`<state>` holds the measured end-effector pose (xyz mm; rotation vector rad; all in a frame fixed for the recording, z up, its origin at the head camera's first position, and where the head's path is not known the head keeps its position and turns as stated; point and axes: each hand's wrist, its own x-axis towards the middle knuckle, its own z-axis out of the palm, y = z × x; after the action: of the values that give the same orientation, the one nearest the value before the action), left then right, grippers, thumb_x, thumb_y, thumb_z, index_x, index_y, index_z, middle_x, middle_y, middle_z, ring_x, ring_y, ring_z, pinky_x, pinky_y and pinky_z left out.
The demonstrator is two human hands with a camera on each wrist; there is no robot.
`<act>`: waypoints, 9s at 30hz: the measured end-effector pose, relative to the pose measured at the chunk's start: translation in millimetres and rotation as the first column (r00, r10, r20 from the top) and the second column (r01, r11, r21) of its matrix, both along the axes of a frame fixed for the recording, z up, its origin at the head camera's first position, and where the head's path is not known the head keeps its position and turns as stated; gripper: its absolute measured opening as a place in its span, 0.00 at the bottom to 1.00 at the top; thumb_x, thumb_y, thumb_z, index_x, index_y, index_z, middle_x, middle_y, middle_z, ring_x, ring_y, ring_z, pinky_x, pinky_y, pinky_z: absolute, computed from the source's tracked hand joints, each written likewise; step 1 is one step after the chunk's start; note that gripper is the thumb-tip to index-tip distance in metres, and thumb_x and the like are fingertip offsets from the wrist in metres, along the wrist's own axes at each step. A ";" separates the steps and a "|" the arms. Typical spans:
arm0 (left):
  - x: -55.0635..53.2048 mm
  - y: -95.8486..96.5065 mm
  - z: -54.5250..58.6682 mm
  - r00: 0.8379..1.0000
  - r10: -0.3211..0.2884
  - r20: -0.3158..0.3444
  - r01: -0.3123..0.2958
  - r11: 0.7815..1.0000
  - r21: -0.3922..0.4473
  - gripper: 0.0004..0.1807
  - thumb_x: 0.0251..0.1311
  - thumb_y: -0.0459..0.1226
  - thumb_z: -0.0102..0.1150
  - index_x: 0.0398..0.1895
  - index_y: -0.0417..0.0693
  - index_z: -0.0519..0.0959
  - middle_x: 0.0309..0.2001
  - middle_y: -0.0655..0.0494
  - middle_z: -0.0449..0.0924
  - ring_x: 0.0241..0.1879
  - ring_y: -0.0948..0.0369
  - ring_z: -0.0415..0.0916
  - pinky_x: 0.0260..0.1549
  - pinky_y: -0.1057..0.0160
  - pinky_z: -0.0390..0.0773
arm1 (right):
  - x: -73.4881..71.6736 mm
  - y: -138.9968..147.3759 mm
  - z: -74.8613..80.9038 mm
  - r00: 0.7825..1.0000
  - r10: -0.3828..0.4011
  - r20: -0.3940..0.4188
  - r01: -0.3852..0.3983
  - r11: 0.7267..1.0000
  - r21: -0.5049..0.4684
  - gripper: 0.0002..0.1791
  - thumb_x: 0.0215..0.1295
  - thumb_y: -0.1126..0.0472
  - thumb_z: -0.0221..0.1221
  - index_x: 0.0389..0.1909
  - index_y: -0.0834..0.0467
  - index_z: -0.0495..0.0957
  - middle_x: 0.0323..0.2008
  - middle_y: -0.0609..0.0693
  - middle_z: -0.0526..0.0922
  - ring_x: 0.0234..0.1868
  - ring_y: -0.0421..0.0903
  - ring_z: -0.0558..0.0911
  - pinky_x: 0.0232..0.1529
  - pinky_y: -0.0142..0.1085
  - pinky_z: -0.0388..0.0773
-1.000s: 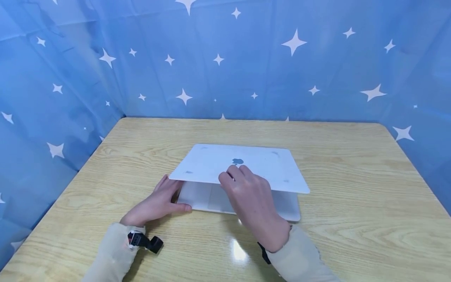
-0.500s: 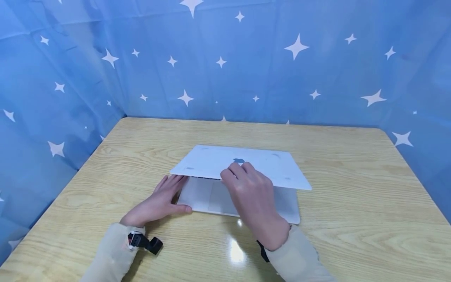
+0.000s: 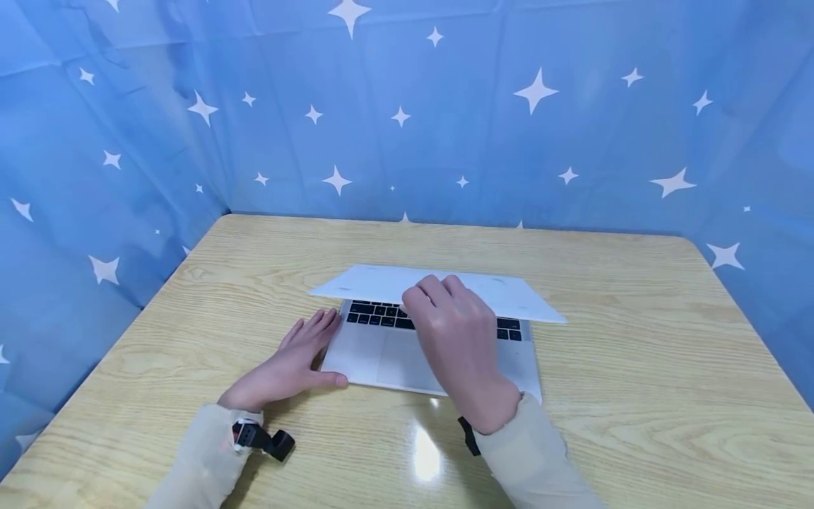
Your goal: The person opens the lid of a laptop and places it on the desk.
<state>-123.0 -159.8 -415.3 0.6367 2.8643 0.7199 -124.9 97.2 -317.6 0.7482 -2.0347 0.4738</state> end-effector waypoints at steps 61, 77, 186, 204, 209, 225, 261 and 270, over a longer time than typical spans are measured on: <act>-1.8 -1.6 2.0 0.998 0.016 0.054 -0.016 1.000 -0.007 0.55 0.45 0.67 0.50 0.70 0.48 0.43 0.70 0.52 0.36 0.68 0.56 0.28 0.62 0.50 0.29 | -68.6 -13.0 9.3 0.957 -0.240 -0.163 0.210 0.961 -0.180 0.13 0.61 0.58 0.56 0.22 0.62 0.77 0.25 0.55 0.74 0.34 0.55 0.71 0.34 0.48 0.63; -3.3 -2.6 3.6 0.999 0.022 0.035 -0.021 1.000 -0.007 0.56 0.43 0.67 0.52 0.69 0.46 0.44 0.70 0.50 0.37 0.68 0.55 0.30 0.62 0.50 0.30 | -74.7 -13.1 8.1 0.950 -0.236 -0.204 0.209 0.967 -0.149 0.11 0.61 0.61 0.54 0.27 0.63 0.80 0.32 0.55 0.78 0.38 0.55 0.73 0.33 0.47 0.65; -6.8 -6.9 -3.3 0.997 0.043 0.061 -0.045 0.999 0.023 0.57 0.42 0.69 0.50 0.69 0.48 0.44 0.70 0.54 0.37 0.68 0.58 0.29 0.62 0.52 0.29 | -127.5 -12.5 12.3 0.955 -0.296 0.034 0.286 0.942 0.174 0.27 0.57 0.62 0.48 0.59 0.66 0.61 0.53 0.64 0.62 0.54 0.59 0.61 0.64 0.51 0.39; -8.9 -7.3 -9.7 0.998 0.050 0.045 -0.051 0.999 0.021 0.57 0.41 0.69 0.51 0.69 0.49 0.45 0.70 0.54 0.38 0.68 0.58 0.29 0.62 0.52 0.29 | -142.2 -16.4 12.5 0.962 -0.271 0.030 0.265 0.954 0.137 0.22 0.58 0.64 0.48 0.53 0.67 0.65 0.48 0.64 0.65 0.50 0.60 0.64 0.64 0.51 0.42; -9.3 -7.8 -11.8 0.998 0.046 0.041 -0.047 0.999 0.017 0.57 0.41 0.70 0.49 0.69 0.49 0.44 0.70 0.54 0.38 0.68 0.58 0.29 0.62 0.53 0.29 | -148.5 -15.0 13.8 0.952 -0.295 0.076 0.280 0.945 0.167 0.22 0.58 0.63 0.49 0.54 0.67 0.64 0.50 0.64 0.64 0.51 0.60 0.63 0.64 0.51 0.41; -8.3 -9.5 -8.7 0.997 0.051 0.052 -0.053 0.998 0.030 0.56 0.42 0.69 0.51 0.70 0.50 0.44 0.70 0.55 0.38 0.68 0.58 0.29 0.62 0.54 0.29 | -163.1 -13.4 17.7 0.929 -0.312 0.197 0.274 0.941 0.196 0.27 0.57 0.61 0.52 0.57 0.65 0.62 0.51 0.62 0.62 0.51 0.59 0.60 0.65 0.47 0.38; -5.7 -12.5 -13.1 0.999 0.033 0.025 -0.034 0.999 0.037 0.56 0.42 0.66 0.54 0.70 0.49 0.45 0.70 0.53 0.40 0.68 0.57 0.30 0.62 0.52 0.30 | -174.1 -17.3 20.2 0.864 -0.340 0.372 0.285 0.938 0.196 0.28 0.59 0.59 0.52 0.60 0.63 0.60 0.52 0.61 0.60 0.50 0.57 0.57 0.52 0.49 0.55; -5.1 -13.4 -13.3 0.999 0.033 0.021 -0.034 0.999 0.038 0.56 0.42 0.67 0.54 0.69 0.48 0.45 0.70 0.53 0.40 0.68 0.57 0.31 0.62 0.53 0.30 | -177.3 -18.4 19.9 0.837 -0.356 0.415 0.300 0.933 0.196 0.29 0.60 0.59 0.51 0.62 0.61 0.58 0.54 0.61 0.59 0.51 0.57 0.57 0.51 0.48 0.55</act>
<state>-128.1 -173.2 -428.6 0.5837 2.8558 0.7829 -302.2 78.8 -297.7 0.3581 -2.5839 0.3390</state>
